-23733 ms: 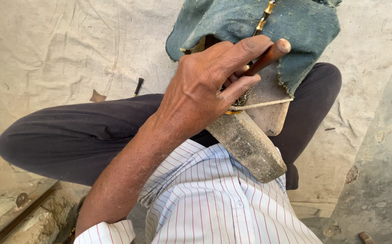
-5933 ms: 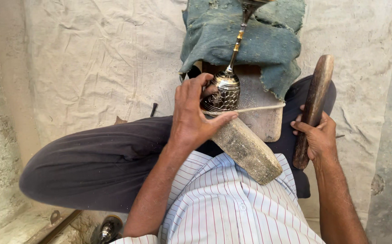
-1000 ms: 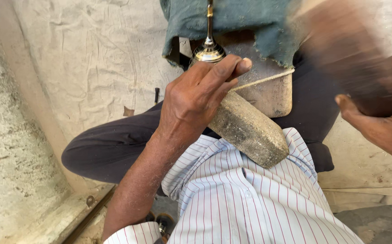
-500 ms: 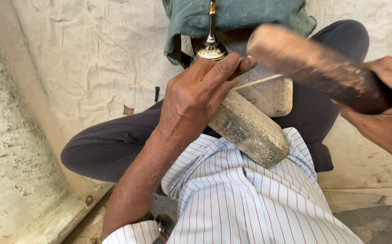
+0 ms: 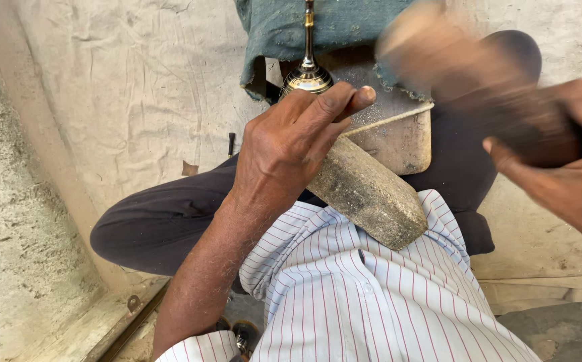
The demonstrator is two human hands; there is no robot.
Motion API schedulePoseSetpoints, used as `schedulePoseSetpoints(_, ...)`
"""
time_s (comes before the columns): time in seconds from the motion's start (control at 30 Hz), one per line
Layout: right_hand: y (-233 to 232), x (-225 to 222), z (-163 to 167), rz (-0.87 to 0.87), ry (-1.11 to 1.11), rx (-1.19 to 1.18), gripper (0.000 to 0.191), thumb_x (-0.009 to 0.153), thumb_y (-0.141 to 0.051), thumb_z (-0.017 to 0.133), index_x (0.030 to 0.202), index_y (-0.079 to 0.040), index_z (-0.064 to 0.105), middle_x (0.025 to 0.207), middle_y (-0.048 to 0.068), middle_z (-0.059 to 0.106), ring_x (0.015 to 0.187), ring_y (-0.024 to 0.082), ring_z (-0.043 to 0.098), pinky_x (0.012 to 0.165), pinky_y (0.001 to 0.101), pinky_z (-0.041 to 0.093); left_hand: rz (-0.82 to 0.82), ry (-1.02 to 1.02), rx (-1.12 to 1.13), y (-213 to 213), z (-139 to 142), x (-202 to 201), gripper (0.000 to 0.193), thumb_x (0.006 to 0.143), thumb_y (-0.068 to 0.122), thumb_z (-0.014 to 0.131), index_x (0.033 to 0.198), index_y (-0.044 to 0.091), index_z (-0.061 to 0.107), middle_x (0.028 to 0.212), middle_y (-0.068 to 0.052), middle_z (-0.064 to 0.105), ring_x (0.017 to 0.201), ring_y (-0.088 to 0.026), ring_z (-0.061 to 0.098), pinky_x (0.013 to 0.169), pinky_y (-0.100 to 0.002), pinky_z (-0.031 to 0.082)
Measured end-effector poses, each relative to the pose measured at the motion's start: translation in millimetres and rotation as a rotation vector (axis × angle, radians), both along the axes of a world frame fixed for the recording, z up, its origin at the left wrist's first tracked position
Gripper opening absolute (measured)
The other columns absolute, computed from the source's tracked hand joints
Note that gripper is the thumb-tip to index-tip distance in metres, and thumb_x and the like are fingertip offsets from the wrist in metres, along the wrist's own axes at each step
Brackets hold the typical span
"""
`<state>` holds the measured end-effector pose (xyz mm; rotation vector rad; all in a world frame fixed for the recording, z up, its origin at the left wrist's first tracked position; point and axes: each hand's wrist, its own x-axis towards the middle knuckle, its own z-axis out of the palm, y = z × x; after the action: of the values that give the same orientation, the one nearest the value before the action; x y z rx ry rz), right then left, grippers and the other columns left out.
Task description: The person sits cross-legged on the floor with a stone block on their lap and holds a small decorated brass bell against it. They position a punch on the bell's surface with one hand and strike the punch with a wooden mallet held in the other hand, working around the bell to chase the decorative pattern, repositioning the bell and punch repeatedly.
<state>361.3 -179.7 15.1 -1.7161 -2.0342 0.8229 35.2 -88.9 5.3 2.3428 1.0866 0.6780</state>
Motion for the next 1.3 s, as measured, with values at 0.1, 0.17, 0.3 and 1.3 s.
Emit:
schedulePoseSetpoints(0.1,-1.5,7.0,-4.1,0.001,-0.047,-0.125,0.030,0.082,-0.008,0.072,0.107,0.007,0.064,0.089,0.013,0.062,0.068,0.016,0.067,0.058,0.0279,0.056,0.045,0.001,-0.027,-0.6,-1.1,-1.8,0.041,0.105,0.020,0.080,0.141,0.018,0.059,0.097,-0.002,0.067,0.085,-0.012,0.069,0.070,-0.030,0.063)
schedulePoseSetpoints(0.17,-2.4,11.2,-5.8,-0.021,-0.077,-0.198,0.031,0.080,-0.005,0.074,0.108,0.005,0.066,0.089,0.013,0.063,0.066,0.016,0.068,0.057,0.0278,0.057,0.019,-0.030,-0.037,-0.4,-1.6,-2.8,0.042,0.105,0.019,0.078,0.142,0.016,0.058,0.102,-0.003,0.067,0.089,-0.012,0.071,0.075,-0.030,0.064)
schedulePoseSetpoints(0.3,-0.5,11.4,-1.3,-0.017,-0.133,-0.244,0.033,0.085,-0.015,0.069,0.113,0.001,0.064,0.089,0.010,0.061,0.067,0.017,0.067,0.058,0.0303,0.058,0.016,-0.037,-0.053,-0.1,-0.5,-2.7,0.041,0.104,0.019,0.078,0.140,0.019,0.060,0.095,0.000,0.066,0.084,-0.011,0.070,0.073,-0.030,0.065)
schedulePoseSetpoints(1.3,-4.6,2.9,0.2,-0.050,-0.158,-0.191,0.029,0.085,-0.004,0.081,0.106,0.003,0.062,0.079,0.013,0.063,0.062,0.019,0.068,0.053,0.0303,0.058,-0.014,-0.042,-0.056,-0.5,4.4,-5.2,0.043,0.104,0.019,0.076,0.143,0.023,0.058,0.100,0.001,0.068,0.092,-0.014,0.071,0.079,-0.031,0.064)
